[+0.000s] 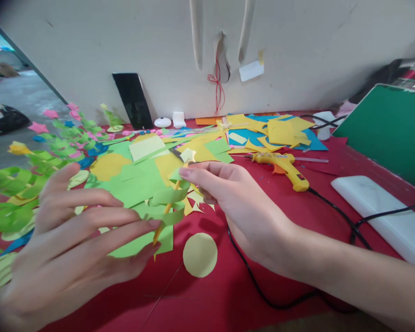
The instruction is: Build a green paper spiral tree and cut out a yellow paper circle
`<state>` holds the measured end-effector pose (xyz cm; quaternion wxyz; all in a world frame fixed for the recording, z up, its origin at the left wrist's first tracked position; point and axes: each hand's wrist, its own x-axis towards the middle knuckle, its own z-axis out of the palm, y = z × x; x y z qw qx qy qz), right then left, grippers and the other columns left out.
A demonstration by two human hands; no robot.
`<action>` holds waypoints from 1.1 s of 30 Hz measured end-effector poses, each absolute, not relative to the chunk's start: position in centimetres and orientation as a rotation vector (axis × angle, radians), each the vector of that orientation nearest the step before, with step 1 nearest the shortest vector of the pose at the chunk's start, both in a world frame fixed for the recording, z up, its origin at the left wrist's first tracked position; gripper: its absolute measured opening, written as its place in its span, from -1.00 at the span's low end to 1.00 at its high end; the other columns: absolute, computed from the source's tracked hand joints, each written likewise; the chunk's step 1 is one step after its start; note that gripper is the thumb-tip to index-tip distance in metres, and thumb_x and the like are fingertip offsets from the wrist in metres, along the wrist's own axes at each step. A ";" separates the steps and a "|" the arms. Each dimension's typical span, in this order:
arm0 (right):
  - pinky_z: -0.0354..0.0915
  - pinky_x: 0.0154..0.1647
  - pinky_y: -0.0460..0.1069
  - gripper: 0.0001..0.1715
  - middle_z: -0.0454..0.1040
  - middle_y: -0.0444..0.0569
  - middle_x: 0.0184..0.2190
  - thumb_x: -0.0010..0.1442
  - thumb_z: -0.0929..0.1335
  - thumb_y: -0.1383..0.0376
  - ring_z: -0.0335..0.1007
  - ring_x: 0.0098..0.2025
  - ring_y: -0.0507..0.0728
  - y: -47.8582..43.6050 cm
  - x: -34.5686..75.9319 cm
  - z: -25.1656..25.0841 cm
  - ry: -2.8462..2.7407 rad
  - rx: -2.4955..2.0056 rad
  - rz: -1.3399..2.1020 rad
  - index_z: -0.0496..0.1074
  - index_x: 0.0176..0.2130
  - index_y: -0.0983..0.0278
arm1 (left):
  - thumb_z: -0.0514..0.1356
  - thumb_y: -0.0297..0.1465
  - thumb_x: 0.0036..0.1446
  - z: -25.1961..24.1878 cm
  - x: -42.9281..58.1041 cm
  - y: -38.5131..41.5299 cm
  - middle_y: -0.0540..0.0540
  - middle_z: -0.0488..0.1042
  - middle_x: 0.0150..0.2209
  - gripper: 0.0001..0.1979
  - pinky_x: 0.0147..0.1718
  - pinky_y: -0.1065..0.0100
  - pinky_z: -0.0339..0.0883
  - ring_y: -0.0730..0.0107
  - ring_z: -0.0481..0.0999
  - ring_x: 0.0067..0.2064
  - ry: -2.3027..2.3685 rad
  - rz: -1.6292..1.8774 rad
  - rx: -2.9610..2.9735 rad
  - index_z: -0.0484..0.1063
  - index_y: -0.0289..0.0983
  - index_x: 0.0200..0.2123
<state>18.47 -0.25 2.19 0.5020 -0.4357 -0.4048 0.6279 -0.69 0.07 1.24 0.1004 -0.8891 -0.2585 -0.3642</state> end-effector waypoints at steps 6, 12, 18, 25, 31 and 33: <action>0.29 -0.33 -0.20 -0.89 0.43 -0.19 -0.41 0.12 0.33 0.30 0.33 -0.36 -0.05 -0.3 18.7 2.3 -1.012 -1.052 1.475 0.46 -0.42 0.19 | 0.28 -0.37 -0.08 1.2 -0.6 0.2 0.06 0.42 -0.55 -0.86 0.03 -0.02 0.04 0.33 0.32 -0.37 -0.775 -1.159 -2.632 0.34 -0.14 -0.48; 0.21 -0.46 -0.21 -0.83 0.30 -0.19 -0.52 0.08 0.36 0.27 0.18 -0.46 -0.07 -0.5 18.7 2.9 -0.994 -1.068 1.405 0.41 -0.52 0.24 | 0.22 -0.36 -0.01 1.5 -0.4 0.1 0.06 0.35 -0.66 -0.87 -0.48 0.28 0.10 0.42 0.24 -0.55 -0.877 -1.040 -2.803 0.36 -0.20 -0.55; 0.21 -0.45 -0.24 -0.89 0.29 -0.20 -0.49 0.04 0.39 0.25 0.16 -0.44 -0.09 -0.7 18.5 3.0 -0.985 -1.062 1.363 0.44 -0.47 0.23 | 0.16 -0.41 0.08 0.6 -0.2 -0.5 0.09 0.28 -0.69 -0.88 -0.67 0.49 0.07 0.58 0.23 -0.66 -1.158 -1.113 -3.101 0.41 -0.30 -0.48; 0.27 -0.38 -0.23 -0.95 0.31 -0.19 -0.48 0.08 0.37 0.30 0.23 -0.39 -0.06 -1.2 18.3 2.8 -0.940 -0.984 1.451 0.43 -0.42 0.19 | 0.07 -0.46 0.13 0.5 -0.2 -0.8 0.07 0.31 -0.68 -0.76 -0.65 0.49 0.08 0.58 0.24 -0.65 -1.245 -1.088 -3.142 0.39 -0.31 -0.57; 0.23 -0.44 -0.22 -0.83 0.25 -0.20 -0.54 0.04 0.39 0.32 0.17 -0.45 -0.07 -1.1 18.2 3.0 -0.914 -1.030 1.415 0.34 -0.53 0.24 | 0.05 -0.48 0.13 0.3 0.0 -0.5 0.07 0.30 -0.73 -0.71 -0.67 0.48 0.05 0.58 0.25 -0.68 -1.383 -1.123 -3.141 0.39 -0.30 -0.61; 0.21 -0.44 -0.21 -0.82 0.23 -0.20 -0.54 0.02 0.40 0.32 0.14 -0.46 -0.06 -1.0 18.3 3.0 -0.926 -1.053 1.371 0.34 -0.55 0.24 | 0.06 -0.47 0.13 0.2 -0.1 -0.4 0.07 0.27 -0.74 -0.70 -0.68 0.48 0.03 0.60 0.21 -0.69 -1.366 -1.133 -3.160 0.36 -0.30 -0.64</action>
